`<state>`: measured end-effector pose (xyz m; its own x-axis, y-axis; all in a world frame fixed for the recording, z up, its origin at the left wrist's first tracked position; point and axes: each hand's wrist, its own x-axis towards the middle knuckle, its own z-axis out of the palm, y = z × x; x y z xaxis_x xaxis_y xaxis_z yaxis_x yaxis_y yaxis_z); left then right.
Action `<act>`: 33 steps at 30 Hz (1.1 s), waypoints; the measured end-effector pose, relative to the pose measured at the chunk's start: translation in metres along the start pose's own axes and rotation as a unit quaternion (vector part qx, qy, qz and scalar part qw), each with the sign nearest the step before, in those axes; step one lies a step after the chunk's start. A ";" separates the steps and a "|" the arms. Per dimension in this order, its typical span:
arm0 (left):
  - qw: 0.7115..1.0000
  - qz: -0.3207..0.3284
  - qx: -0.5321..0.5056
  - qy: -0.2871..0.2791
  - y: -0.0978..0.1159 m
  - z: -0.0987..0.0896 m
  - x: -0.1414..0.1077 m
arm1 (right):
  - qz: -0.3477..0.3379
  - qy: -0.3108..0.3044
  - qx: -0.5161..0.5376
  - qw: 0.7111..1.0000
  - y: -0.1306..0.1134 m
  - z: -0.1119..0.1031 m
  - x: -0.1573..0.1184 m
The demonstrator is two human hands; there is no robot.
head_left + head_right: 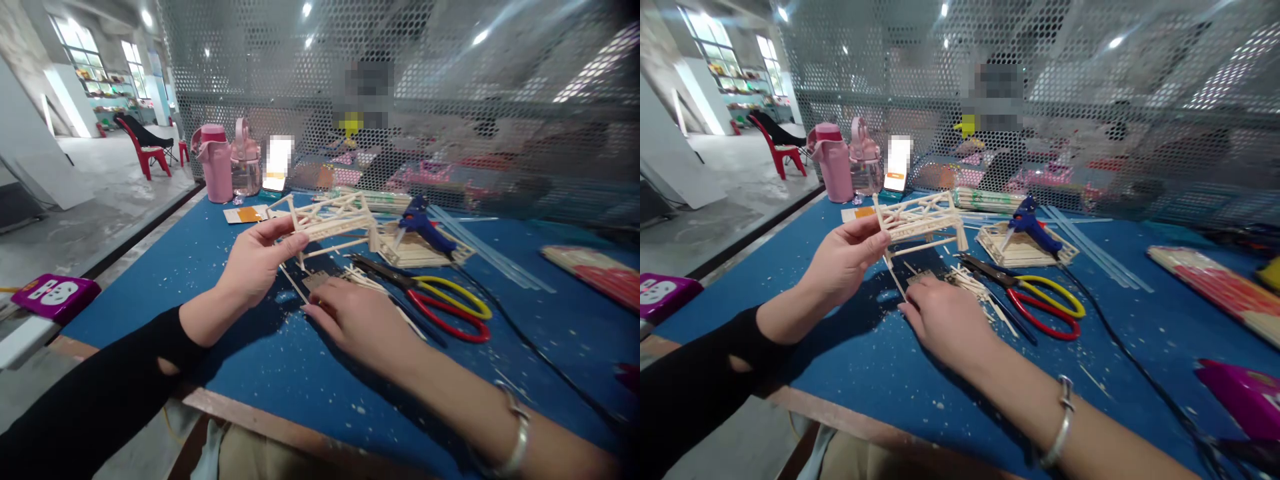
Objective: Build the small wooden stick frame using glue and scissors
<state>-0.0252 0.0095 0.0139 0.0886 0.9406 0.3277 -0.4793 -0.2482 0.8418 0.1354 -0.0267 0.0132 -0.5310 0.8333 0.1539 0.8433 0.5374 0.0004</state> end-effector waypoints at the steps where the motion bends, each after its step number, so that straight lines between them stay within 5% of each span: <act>1: 1.000 0.006 0.002 0.005 -0.001 0.000 0.000 | 0.030 -0.059 -0.010 0.998 -0.001 0.001 0.007; 4: 1.000 0.010 0.023 0.010 -0.003 -0.001 0.000 | 0.060 -0.141 -0.032 0.988 -0.003 0.001 0.023; 13: 0.999 0.002 0.048 0.021 -0.006 -0.003 -0.002 | 0.081 -0.139 -0.085 0.983 0.014 -0.003 0.023; 17: 0.998 0.002 0.063 0.026 -0.007 -0.002 -0.003 | 0.081 -0.089 -0.105 0.987 0.018 -0.003 0.016; 23: 0.996 0.002 0.090 0.019 -0.006 -0.001 -0.006 | -0.001 -0.097 -0.018 0.995 0.010 0.001 0.009; 28: 0.994 -0.011 0.102 0.027 -0.005 0.000 -0.007 | -0.046 -0.011 -0.007 0.999 0.015 0.007 -0.003; 33: 0.994 -0.014 0.105 0.027 -0.004 0.003 -0.010 | -0.048 -0.013 0.154 0.987 0.031 -0.016 -0.024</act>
<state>-0.0218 0.0007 0.0085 0.0503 0.9576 0.2835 -0.2839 -0.2584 0.9234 0.1755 -0.0318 0.0254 -0.6130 0.7773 0.1416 0.7259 0.6248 -0.2876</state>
